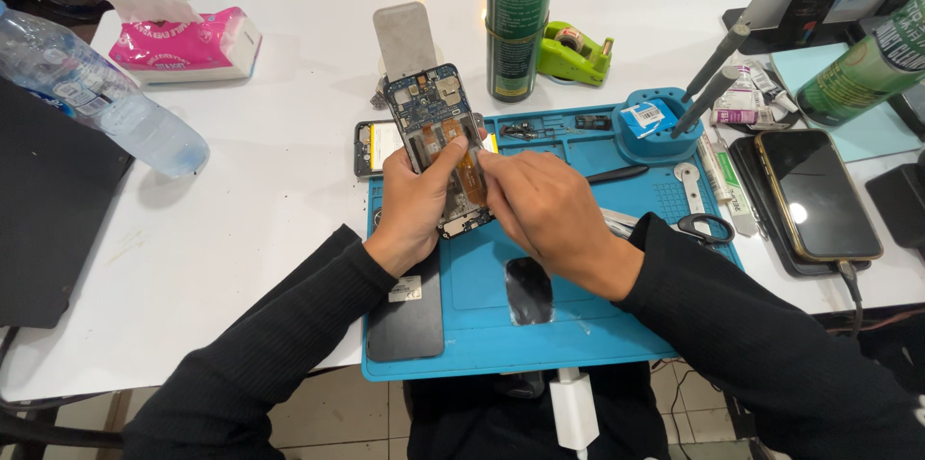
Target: The person holds an opened smartphone on a blue repair mat and uses a black pry tool to work around and lift the battery out of the phone chassis, repositioning the tool along the battery edges and steadying the phone with the other hand.
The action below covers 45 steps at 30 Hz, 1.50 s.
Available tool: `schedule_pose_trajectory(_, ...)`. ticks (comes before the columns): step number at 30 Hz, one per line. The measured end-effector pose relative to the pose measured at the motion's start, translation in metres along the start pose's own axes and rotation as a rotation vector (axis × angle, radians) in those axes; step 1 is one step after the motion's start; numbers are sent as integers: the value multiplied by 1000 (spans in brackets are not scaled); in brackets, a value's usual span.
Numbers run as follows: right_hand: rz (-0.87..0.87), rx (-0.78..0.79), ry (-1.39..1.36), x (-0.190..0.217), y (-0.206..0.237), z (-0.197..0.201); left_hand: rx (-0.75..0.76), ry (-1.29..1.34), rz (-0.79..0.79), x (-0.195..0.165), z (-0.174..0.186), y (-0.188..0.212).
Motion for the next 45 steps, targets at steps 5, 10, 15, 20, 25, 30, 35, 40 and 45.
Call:
schedule_pose_trajectory(5, 37, -13, -5, -2, -1, 4, 5, -26, 7, 6, -1, 0)
schedule_pose_trajectory(10, 97, -38, 7, 3, -2, 5, -29, -37, 42, 15, 2, -1)
schedule_pose_trajectory(15, 66, -15, -9, 4, -1, 4, -31, -21, 11, 12, 1, 0)
schedule_pose_trajectory(20, 98, -30, 17, 7, 0, 3, -42, -28, -22, 7, 0, 2)
schedule_pose_trajectory(25, 99, -21, 19, 6, -1, 3, -35, -31, -55, 3, -1, 2)
schedule_pose_trajectory(30, 66, 3, 36, 4, -1, 2, -13, -39, -75, 0, -5, 5)
schedule_pose_trajectory(35, 88, -26, 6, 5, -1, 5, -12, -49, -78, -1, -5, 6)
schedule_pose_trajectory(40, 60, -15, -41, 4, -1, 6, -5, -53, -86, -4, -4, 3)
schedule_pose_trajectory(45, 73, 3, -24, 8, -1, 5, -11, -72, -63, -3, -3, 2)
Point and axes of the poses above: each hand's wrist, its own y-axis away from the middle knuckle, its own z-axis out of the back of the hand, x = y × z, the point moved 7 cm from there along -y, towards the middle knuckle, and after that the axes turned 12 degrees about -y, right-handed, at the moved point
